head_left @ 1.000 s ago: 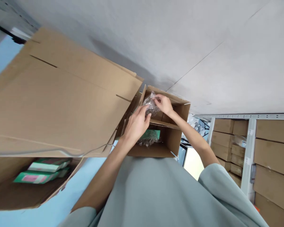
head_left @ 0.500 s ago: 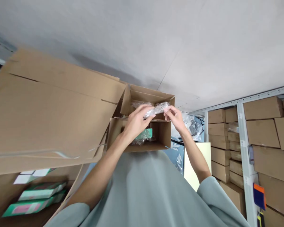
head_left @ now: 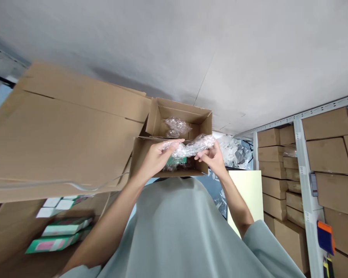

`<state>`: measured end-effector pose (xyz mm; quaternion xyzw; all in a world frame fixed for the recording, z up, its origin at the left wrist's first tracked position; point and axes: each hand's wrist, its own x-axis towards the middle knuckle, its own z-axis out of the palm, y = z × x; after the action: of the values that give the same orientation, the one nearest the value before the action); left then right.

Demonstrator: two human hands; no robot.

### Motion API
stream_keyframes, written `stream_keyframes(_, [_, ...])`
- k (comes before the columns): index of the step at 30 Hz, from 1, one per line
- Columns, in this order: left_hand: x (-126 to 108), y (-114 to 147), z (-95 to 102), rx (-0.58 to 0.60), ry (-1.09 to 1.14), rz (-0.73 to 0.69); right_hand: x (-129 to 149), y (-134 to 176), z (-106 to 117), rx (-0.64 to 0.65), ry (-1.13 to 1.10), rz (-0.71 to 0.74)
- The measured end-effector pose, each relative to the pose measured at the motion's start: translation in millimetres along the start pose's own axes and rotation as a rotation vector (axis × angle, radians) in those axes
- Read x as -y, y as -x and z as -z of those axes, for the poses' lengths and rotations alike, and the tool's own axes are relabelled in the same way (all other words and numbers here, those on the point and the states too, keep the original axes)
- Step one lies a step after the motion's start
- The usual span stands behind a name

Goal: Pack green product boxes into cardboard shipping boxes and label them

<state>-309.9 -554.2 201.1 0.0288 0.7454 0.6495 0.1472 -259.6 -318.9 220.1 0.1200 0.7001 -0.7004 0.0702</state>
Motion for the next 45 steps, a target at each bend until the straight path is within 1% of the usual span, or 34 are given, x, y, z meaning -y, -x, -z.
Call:
stream_keyframes(2, [0, 7, 3.6, 0.063, -0.016, -0.029, -4, 6, -2, 0.026, 0.005, -0.024])
stream_keyframes(4, [4, 13, 6.6, 0.062, -0.027, -0.039, -9, 10, -1, 0.019, 0.013, -0.04])
stream_keyframes(6, [11, 18, 8.2, -0.005, -0.051, -0.011, -15, 10, 1, -0.011, 0.022, -0.069])
stream_keyframes(8, [20, 21, 8.4, -0.088, -0.086, 0.046, -21, 9, 3, -0.027, 0.029, -0.13])
stream_keyframes(10, [32, 21, 8.7, -0.151, -0.12, 0.081, -27, 6, 5, -0.004, 0.049, -0.202])
stream_keyframes(12, [43, 21, 11.1, -0.182, -0.158, 0.103, -34, 2, 7, 0.016, 0.1, -0.243])
stream_keyframes(13, [47, 20, 13.4, -0.178, -0.188, 0.119, -37, 0, 8, 0.008, 0.133, -0.248])
stream_keyframes(15, [54, 19, 19.2, -0.119, -0.281, 0.149, -43, -2, 9, -0.048, 0.183, -0.219])
stream_keyframes(17, [57, 18, 24.8, -0.019, -0.382, 0.147, -46, -3, 10, -0.071, 0.215, -0.157])
stream_keyframes(19, [59, 17, 28.2, 0.058, -0.436, 0.116, -45, -2, 10, 0.004, 0.284, -0.09])
stream_keyframes(21, [60, 16, 29.2, 0.08, -0.433, 0.09, -42, 0, 9, 0.103, 0.451, -0.031])
stream_keyframes(24, [62, 14, 29.1, 0.035, -0.386, 0.088, -36, 5, 8, 0.165, 0.784, 0.029])
stream_keyframes(26, [63, 14, 28.9, -0.022, -0.384, 0.111, -32, 7, 10, 0.197, 0.91, 0.035])
stream_keyframes(28, [63, 16, 27.8, -0.077, -0.43, 0.103, -29, 8, 13, 0.232, 0.928, 0.034])
stream_keyframes(32, [65, 20, 21.5, -0.148, -0.575, -0.014, -28, 0, 20, 0.24, 0.916, 0.024])
stream_keyframes(35, [68, 22, 19.3, -0.158, -0.665, 0.011, -31, -7, 19, 0.241, 0.984, -0.034])
stream_keyframes(37, [67, 25, 22.8, -0.159, -0.698, 0.018, -33, -9, 17, 0.234, 1.029, -0.062])
stream_keyframes(39, [62, 29, 30.6, -0.177, -0.715, -0.023, -34, -6, 16, 0.22, 1.05, -0.06])
stream_keyframes(41, [55, 37, 41.4, -0.226, -0.729, -0.075, -34, 1, 18, 0.182, 1.048, -0.032])
stream_keyframes(43, [50, 45, 52.7, -0.281, -0.757, -0.092, -32, 9, 23, 0.089, 1.052, -0.026])
stream_keyframes(45, [50, 52, 62.1, -0.308, -0.817, -0.04, -32, 18, 27, -0.027, 1.084, -0.07])
